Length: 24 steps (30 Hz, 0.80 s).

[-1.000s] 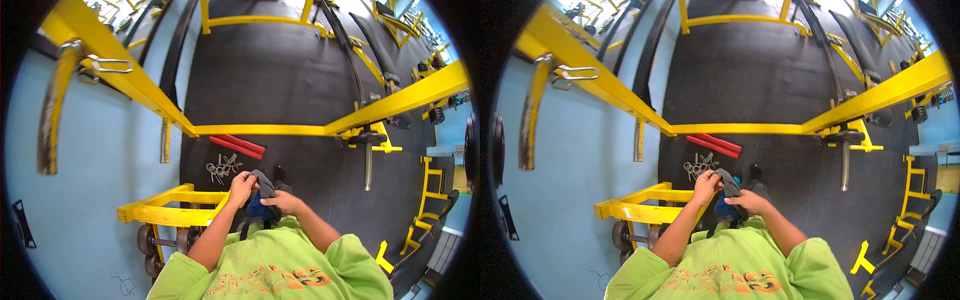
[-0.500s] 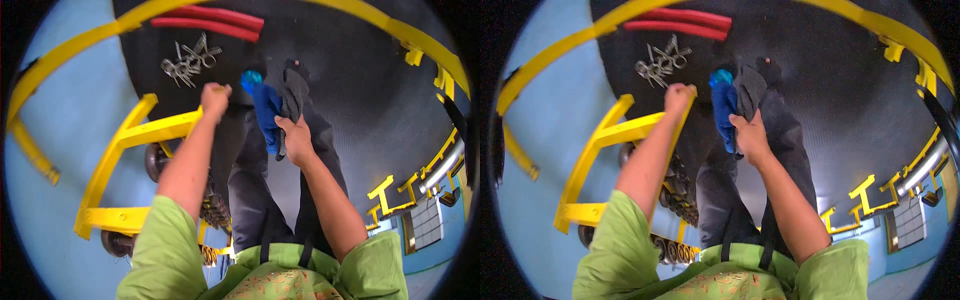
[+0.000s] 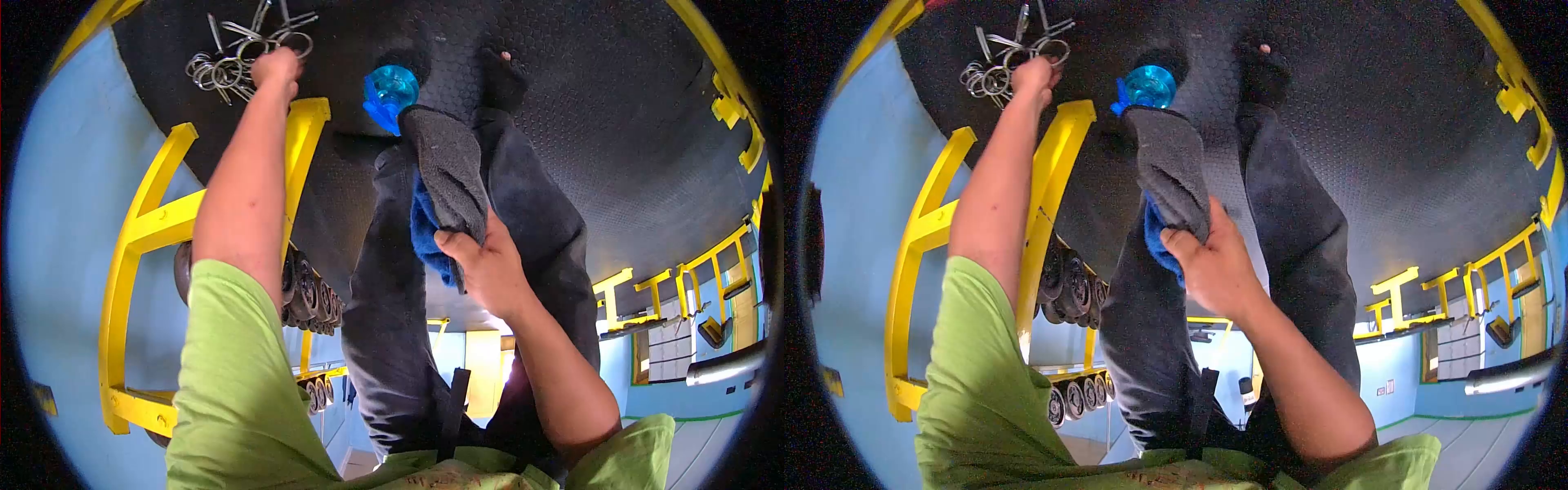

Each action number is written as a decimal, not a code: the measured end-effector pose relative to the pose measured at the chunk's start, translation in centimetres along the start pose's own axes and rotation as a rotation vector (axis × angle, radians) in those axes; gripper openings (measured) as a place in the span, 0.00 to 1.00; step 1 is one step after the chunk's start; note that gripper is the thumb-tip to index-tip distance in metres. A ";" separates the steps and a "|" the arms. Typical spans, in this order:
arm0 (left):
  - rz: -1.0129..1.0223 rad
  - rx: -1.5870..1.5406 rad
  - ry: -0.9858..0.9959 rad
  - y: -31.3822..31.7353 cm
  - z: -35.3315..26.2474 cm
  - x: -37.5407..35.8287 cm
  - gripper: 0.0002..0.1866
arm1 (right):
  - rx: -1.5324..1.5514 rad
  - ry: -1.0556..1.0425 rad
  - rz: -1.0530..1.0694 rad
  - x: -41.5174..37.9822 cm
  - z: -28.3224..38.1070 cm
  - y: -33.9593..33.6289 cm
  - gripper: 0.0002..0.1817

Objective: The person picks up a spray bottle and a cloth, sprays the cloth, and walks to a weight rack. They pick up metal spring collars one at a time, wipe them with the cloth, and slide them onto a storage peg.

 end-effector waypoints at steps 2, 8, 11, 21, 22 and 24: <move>0.080 -0.173 0.021 -0.1 -1.2 -3.9 0.06 | -0.043 -0.056 -0.027 0.4 -0.3 -0.7 0.20; 0.302 -0.295 0.043 -3.4 -2.7 -17.6 0.06 | -0.023 -0.192 -0.089 -4.4 2.9 -1.1 0.18; 0.263 -0.248 0.158 -7.6 -4.3 -27.6 0.10 | -0.265 -0.413 -0.150 -10.1 7.3 -0.4 0.19; 0.585 -0.691 0.268 -23.3 -14.3 -58.5 0.08 | -0.254 -0.986 0.126 -32.1 13.7 9.6 0.12; 0.591 -0.604 0.422 -24.8 -14.8 -60.3 0.08 | -0.271 -1.049 0.156 -34.1 15.3 10.5 0.12; 0.589 -0.517 0.605 -28.1 -15.8 -63.5 0.09 | -0.301 -1.191 0.162 -38.2 18.1 12.2 0.07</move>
Point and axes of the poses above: each hand's wrist, its own x-axis towards the middle knuckle, its own y-axis out of the palm, z = x × y, the point moved 3 cm from there along x, towards the middle knuckle, and after that the axes turned 1 degree about -x, right-handed, at the moved point
